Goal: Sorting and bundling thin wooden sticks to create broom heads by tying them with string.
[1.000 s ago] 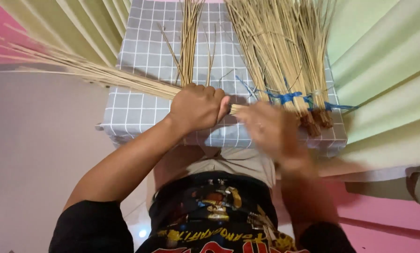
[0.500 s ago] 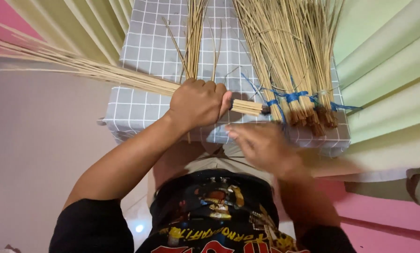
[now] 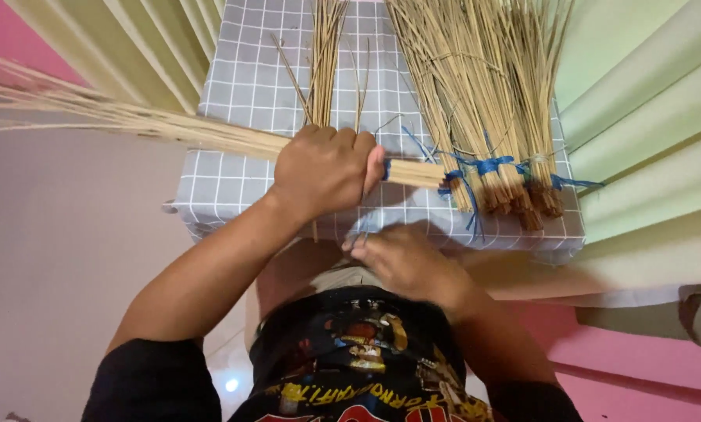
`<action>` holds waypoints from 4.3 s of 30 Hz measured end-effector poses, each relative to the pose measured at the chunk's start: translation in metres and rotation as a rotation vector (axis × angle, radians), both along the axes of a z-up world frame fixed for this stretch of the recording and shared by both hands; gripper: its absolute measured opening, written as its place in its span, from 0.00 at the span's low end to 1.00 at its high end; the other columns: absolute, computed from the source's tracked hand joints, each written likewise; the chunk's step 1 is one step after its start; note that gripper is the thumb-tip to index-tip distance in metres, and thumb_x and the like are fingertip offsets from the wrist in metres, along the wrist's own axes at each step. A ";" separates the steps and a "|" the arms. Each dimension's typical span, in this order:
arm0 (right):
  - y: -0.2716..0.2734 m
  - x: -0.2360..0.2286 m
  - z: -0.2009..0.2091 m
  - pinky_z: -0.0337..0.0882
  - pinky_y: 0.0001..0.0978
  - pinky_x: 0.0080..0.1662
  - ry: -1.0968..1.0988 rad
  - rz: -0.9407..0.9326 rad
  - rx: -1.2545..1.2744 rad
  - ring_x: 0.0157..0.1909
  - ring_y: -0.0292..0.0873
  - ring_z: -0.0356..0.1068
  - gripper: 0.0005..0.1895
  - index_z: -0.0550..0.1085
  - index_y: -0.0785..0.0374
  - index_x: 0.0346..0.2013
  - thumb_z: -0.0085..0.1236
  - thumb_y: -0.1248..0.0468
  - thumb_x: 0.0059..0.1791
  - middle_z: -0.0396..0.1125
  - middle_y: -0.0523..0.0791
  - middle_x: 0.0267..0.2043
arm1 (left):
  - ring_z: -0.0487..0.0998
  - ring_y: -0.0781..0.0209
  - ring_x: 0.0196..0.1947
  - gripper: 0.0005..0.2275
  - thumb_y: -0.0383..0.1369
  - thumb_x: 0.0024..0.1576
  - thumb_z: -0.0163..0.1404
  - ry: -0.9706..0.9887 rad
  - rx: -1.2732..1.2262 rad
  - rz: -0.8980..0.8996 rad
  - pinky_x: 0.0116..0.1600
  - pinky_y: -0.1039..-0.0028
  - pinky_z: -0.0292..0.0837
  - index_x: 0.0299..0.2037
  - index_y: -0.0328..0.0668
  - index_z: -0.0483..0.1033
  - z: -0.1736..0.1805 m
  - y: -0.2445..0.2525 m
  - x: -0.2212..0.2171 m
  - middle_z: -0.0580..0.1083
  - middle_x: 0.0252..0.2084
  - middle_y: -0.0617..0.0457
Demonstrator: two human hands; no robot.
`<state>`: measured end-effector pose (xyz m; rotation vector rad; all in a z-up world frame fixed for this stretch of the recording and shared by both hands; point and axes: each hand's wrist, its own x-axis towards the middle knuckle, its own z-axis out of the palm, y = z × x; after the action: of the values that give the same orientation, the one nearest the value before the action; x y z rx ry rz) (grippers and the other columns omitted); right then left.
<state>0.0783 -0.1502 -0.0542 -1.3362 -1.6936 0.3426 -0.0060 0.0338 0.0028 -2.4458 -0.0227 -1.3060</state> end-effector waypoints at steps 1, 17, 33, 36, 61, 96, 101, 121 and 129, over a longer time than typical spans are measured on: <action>-0.008 -0.012 0.020 0.73 0.40 0.29 -0.494 -0.104 0.121 0.25 0.51 0.75 0.09 0.74 0.61 0.38 0.49 0.61 0.58 0.71 0.47 0.24 | 0.75 0.55 0.17 0.15 0.40 0.64 0.37 -0.011 0.027 0.037 0.30 0.65 0.71 0.25 0.52 0.68 -0.004 0.004 0.003 0.67 0.17 0.56; 0.018 0.060 -0.013 0.71 0.40 0.37 0.106 -0.130 -0.078 0.30 0.49 0.73 0.09 0.77 0.58 0.36 0.49 0.64 0.56 0.75 0.51 0.34 | 0.78 0.55 0.18 0.17 0.40 0.66 0.33 0.109 -0.035 -0.070 0.30 0.67 0.74 0.27 0.49 0.71 0.002 -0.005 -0.004 0.71 0.19 0.54; 0.033 0.090 0.065 0.70 0.38 0.39 -0.027 -0.051 -0.059 0.34 0.44 0.72 0.07 0.81 0.62 0.43 0.56 0.66 0.56 0.75 0.49 0.33 | 0.76 0.54 0.17 0.16 0.39 0.64 0.36 0.050 -0.014 -0.077 0.30 0.67 0.72 0.25 0.50 0.69 -0.008 -0.012 -0.008 0.67 0.17 0.54; 0.033 0.103 -0.026 0.69 0.39 0.42 0.183 -0.046 -0.006 0.38 0.39 0.69 0.04 0.79 0.63 0.40 0.60 0.67 0.52 0.75 0.49 0.34 | 0.76 0.54 0.17 0.15 0.39 0.64 0.37 0.045 -0.013 -0.053 0.30 0.67 0.72 0.25 0.50 0.69 -0.006 -0.009 -0.008 0.67 0.18 0.54; 0.003 0.022 -0.013 0.68 0.35 0.30 -0.581 -0.523 0.491 0.25 0.42 0.67 0.04 0.80 0.51 0.37 0.58 0.61 0.52 0.68 0.38 0.32 | 0.77 0.52 0.17 0.15 0.37 0.64 0.37 0.113 -0.106 -0.063 0.29 0.64 0.73 0.25 0.48 0.70 -0.005 -0.012 -0.008 0.69 0.18 0.52; -0.001 -0.010 -0.082 0.64 0.32 0.48 0.613 -0.865 0.421 0.41 0.35 0.61 0.08 0.73 0.65 0.36 0.46 0.71 0.58 0.64 0.40 0.34 | 0.72 0.53 0.31 0.16 0.46 0.66 0.40 -0.011 -0.145 -0.238 0.37 0.65 0.68 0.30 0.47 0.69 -0.107 -0.060 0.094 0.65 0.28 0.54; 0.004 0.002 -0.119 0.62 0.32 0.48 0.629 -0.806 0.367 0.40 0.34 0.58 0.10 0.71 0.62 0.35 0.45 0.69 0.59 0.59 0.38 0.33 | 0.76 0.51 0.26 0.17 0.48 0.65 0.45 0.054 -0.533 -0.177 0.31 0.64 0.71 0.29 0.47 0.70 -0.114 -0.065 0.075 0.66 0.23 0.54; 0.006 0.015 -0.095 0.73 0.40 0.44 0.103 -0.659 0.344 0.38 0.53 0.76 0.08 0.78 0.63 0.35 0.52 0.66 0.54 0.75 0.50 0.32 | 0.80 0.40 0.46 0.16 0.40 0.51 0.66 -0.096 -1.289 -0.511 0.51 0.56 0.75 0.43 0.43 0.77 -0.133 -0.071 0.011 0.77 0.42 0.45; 0.016 -0.005 -0.095 0.68 0.44 0.59 0.465 -0.589 0.359 0.58 0.51 0.71 0.10 0.72 0.70 0.35 0.44 0.70 0.58 0.72 0.58 0.56 | 0.82 0.38 0.47 0.15 0.23 0.53 0.59 -0.042 -1.247 -0.416 0.52 0.57 0.76 0.51 0.37 0.81 -0.132 -0.076 -0.006 0.81 0.45 0.42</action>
<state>0.0732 -0.1346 -0.1488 -1.2903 -0.8753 -0.0042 -0.0124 -0.0421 -0.1292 -3.5703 -0.5038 -1.8842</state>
